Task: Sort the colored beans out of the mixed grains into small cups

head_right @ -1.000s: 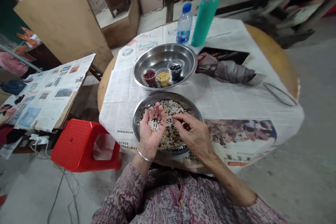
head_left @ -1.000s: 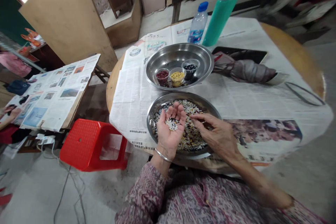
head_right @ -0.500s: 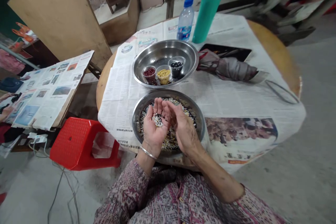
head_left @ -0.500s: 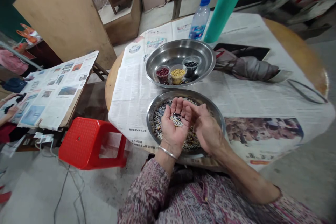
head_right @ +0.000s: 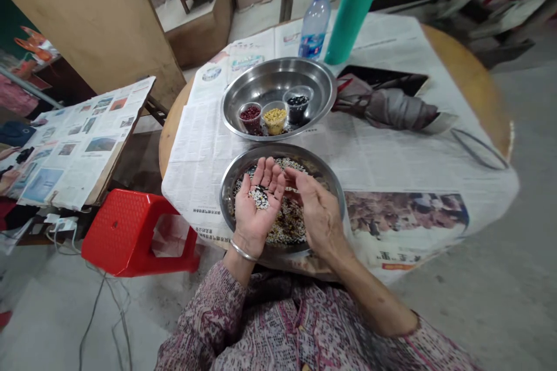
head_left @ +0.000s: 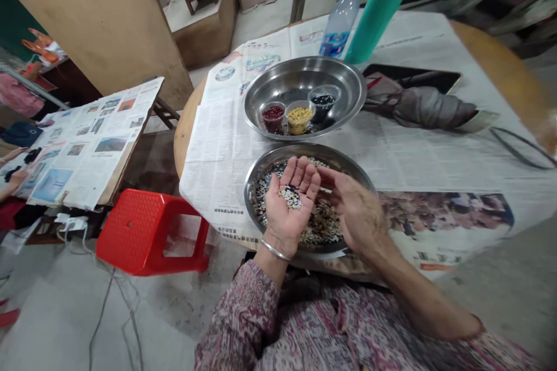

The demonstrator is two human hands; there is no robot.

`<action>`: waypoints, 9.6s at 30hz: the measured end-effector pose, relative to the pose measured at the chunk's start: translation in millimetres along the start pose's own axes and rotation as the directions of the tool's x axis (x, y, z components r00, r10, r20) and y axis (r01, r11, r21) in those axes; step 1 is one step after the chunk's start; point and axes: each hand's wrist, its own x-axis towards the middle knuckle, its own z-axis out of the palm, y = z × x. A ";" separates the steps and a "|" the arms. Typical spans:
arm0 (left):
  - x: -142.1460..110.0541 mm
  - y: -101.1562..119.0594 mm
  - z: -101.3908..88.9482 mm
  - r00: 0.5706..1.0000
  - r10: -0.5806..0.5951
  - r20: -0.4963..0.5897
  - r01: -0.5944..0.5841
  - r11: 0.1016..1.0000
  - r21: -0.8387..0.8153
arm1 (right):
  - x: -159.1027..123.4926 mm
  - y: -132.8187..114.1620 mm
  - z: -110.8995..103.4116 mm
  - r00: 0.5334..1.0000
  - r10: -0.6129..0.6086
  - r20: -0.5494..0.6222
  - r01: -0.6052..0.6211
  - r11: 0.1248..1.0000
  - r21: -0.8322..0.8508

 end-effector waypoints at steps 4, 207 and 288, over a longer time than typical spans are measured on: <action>-4.2 -0.5 -0.8 1.000 -0.026 0.018 0.025 0.998 0.051 | -9.8 -12.4 -13.9 0.952 -0.306 0.020 0.296 0.900 -0.319; -7.3 4.4 -6.6 0.987 0.065 0.146 -0.060 0.997 -0.042 | 1.3 -29.7 -31.6 0.706 -0.282 0.649 0.708 0.270 -0.653; 3.3 21.1 13.7 0.987 -0.010 0.160 0.021 0.997 -0.067 | -3.1 -41.1 -26.9 0.647 -0.670 0.364 0.742 0.443 -0.503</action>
